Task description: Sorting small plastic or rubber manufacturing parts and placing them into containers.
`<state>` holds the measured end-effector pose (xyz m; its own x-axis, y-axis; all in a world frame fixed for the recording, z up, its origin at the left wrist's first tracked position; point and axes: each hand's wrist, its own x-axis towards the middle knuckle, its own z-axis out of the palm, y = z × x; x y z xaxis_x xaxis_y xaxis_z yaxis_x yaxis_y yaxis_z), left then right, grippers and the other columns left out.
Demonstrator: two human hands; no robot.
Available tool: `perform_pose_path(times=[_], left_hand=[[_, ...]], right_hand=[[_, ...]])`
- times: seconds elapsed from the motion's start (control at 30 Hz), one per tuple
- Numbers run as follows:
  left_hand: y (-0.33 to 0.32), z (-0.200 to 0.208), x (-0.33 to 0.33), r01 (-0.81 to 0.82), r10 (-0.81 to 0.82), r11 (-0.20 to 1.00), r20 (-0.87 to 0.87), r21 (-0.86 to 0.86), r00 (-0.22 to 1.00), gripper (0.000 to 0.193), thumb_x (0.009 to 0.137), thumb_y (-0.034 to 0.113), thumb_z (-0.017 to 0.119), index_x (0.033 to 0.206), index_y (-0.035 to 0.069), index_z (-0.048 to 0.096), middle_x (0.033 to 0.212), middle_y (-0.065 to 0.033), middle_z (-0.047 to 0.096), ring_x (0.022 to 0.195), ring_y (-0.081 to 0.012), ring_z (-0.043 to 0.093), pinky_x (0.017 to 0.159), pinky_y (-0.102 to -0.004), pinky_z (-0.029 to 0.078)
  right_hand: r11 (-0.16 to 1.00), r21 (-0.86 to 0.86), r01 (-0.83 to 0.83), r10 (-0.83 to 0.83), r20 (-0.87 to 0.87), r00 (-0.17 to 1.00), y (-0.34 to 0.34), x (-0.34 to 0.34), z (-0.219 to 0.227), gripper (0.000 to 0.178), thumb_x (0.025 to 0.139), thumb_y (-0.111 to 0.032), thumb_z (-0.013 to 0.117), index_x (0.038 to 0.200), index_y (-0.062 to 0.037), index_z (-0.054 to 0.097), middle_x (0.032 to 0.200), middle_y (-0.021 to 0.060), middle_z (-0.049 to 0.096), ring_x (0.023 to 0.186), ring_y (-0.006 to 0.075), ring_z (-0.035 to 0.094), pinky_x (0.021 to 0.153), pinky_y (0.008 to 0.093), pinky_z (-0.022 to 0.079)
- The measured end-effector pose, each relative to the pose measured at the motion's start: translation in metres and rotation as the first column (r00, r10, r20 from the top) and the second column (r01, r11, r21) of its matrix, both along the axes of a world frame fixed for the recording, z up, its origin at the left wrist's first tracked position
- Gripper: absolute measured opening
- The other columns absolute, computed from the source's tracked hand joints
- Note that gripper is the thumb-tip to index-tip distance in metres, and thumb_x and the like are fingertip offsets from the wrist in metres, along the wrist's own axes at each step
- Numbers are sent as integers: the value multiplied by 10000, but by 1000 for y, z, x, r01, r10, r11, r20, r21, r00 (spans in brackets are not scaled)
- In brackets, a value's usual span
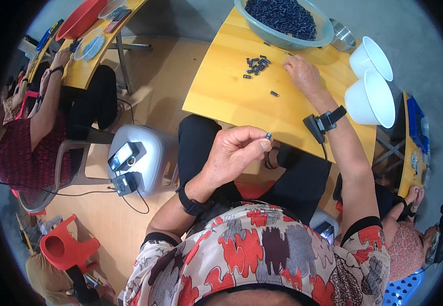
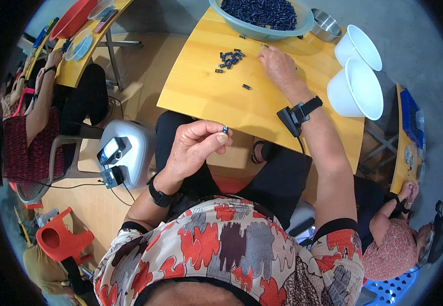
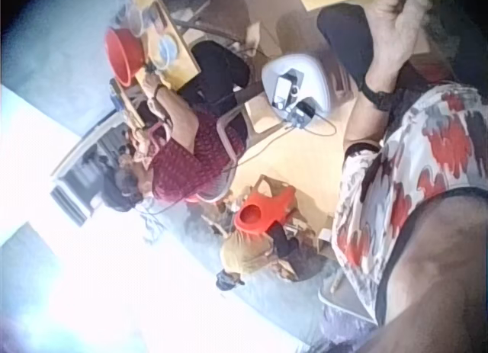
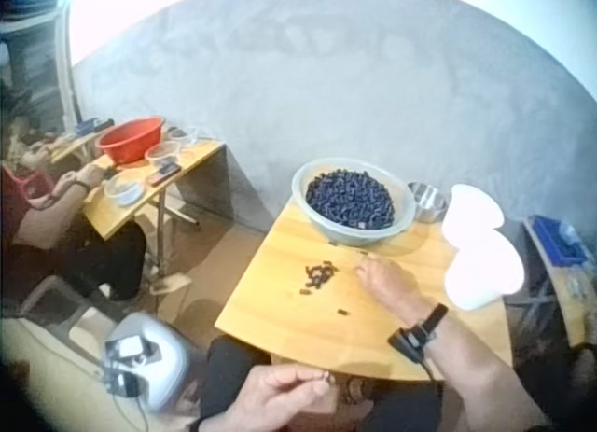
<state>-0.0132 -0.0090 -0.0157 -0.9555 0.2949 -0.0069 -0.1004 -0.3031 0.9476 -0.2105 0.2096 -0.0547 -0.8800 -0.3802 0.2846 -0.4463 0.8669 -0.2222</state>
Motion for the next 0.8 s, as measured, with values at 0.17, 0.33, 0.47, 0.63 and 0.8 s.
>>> perform_pose_path(times=[0.17, 0.33, 0.47, 0.63, 0.8], left_hand=[[3, 8, 4, -25, 25, 1000, -15, 3, 1000, 103, 865, 45, 574, 916, -20, 636, 796, -53, 643, 652, -69, 572, 607, -205, 479], [4, 14, 10, -23, 24, 1000, -49, 20, 998, 103, 863, 42, 575, 919, -18, 636, 799, -58, 647, 648, -75, 577, 605, -206, 480], [10, 24, 19, -28, 28, 999, -24, 16, 999, 107, 862, 47, 577, 923, -18, 636, 791, -58, 648, 650, -75, 579, 604, -205, 481], [21, 37, 28, -9, 9, 1000, -40, -2, 999, 110, 863, 51, 577, 927, -14, 638, 782, -54, 649, 650, -72, 583, 607, -204, 488], [28, 45, 38, 20, -19, 1000, -71, 8, 997, 112, 866, 57, 577, 931, -8, 640, 791, -50, 650, 657, -62, 587, 606, -195, 495]], right_hand=[[965, -259, -32, 33, -1, 999, -1, 17, 1, 122, 829, -137, 557, 891, -44, 606, 822, 110, 636, 714, 272, 607, 631, 350, 484], [516, -823, 235, 290, 426, 857, -20, 99, 51, 144, 857, -106, 576, 950, 0, 601, 779, 53, 624, 615, 100, 539, 557, 227, 441], [148, -920, 364, 531, 384, 755, -17, 144, 65, 141, 859, -91, 599, 964, 3, 602, 781, 58, 609, 602, 79, 503, 548, 208, 424], [-17, -926, 377, 631, 282, 722, -9, 182, 82, 139, 853, -61, 596, 973, 10, 604, 781, 50, 603, 617, 82, 499, 555, 205, 418], [47, -953, 301, 579, 271, 769, -2, 204, 97, 127, 847, -40, 594, 961, 10, 615, 784, 44, 606, 634, 79, 506, 566, 204, 426]])
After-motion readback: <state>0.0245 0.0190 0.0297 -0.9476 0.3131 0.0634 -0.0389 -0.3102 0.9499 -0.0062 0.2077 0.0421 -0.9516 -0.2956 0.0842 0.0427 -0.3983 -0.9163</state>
